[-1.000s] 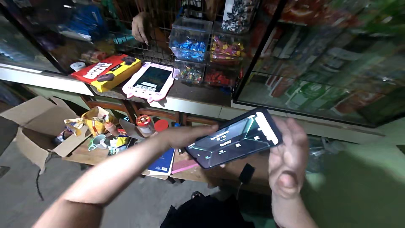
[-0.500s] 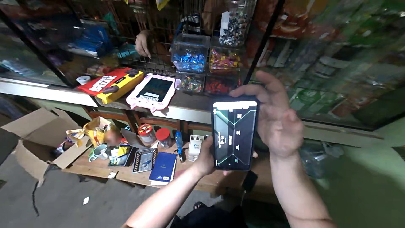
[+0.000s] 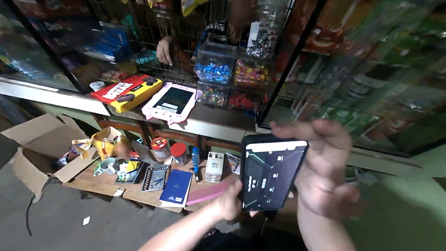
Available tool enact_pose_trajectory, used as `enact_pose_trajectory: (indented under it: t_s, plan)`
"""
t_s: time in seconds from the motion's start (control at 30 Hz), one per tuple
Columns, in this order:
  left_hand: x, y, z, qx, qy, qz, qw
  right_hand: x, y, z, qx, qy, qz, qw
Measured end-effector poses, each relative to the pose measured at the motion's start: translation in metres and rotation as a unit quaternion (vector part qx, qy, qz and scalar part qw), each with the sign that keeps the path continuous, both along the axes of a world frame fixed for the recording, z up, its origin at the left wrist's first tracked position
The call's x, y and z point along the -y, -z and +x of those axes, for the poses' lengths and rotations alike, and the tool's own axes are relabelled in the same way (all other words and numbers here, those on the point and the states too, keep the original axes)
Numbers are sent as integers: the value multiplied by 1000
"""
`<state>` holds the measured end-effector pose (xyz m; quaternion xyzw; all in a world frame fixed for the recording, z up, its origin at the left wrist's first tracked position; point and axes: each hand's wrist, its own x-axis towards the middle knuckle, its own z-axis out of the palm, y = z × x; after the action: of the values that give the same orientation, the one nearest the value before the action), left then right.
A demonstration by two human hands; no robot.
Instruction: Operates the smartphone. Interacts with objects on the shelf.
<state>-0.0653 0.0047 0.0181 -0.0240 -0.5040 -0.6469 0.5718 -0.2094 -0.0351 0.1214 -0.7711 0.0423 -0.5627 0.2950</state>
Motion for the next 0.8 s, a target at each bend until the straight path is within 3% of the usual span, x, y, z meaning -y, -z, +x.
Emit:
enact_pose_trajectory:
  t_s: [0.1,0.17,0.33,0.53,0.8]
  plan:
    - [-1,0,0,2,-20,69,997,9,8,-1,-14,-3,52,999]
    - [3,2,0,-4,-17,61,998,15,12,-2,-24,-2,53,998]
    - [0,-2,1,17,-30,94,995,22,18,-9,-76,113,-57,989]
    - [-2,-6,5,44,-25,92,994,21,22,-21,-113,233,-180,949]
    - [-4,-6,8,67,-8,104,992,12,25,-32,-120,254,-171,944]
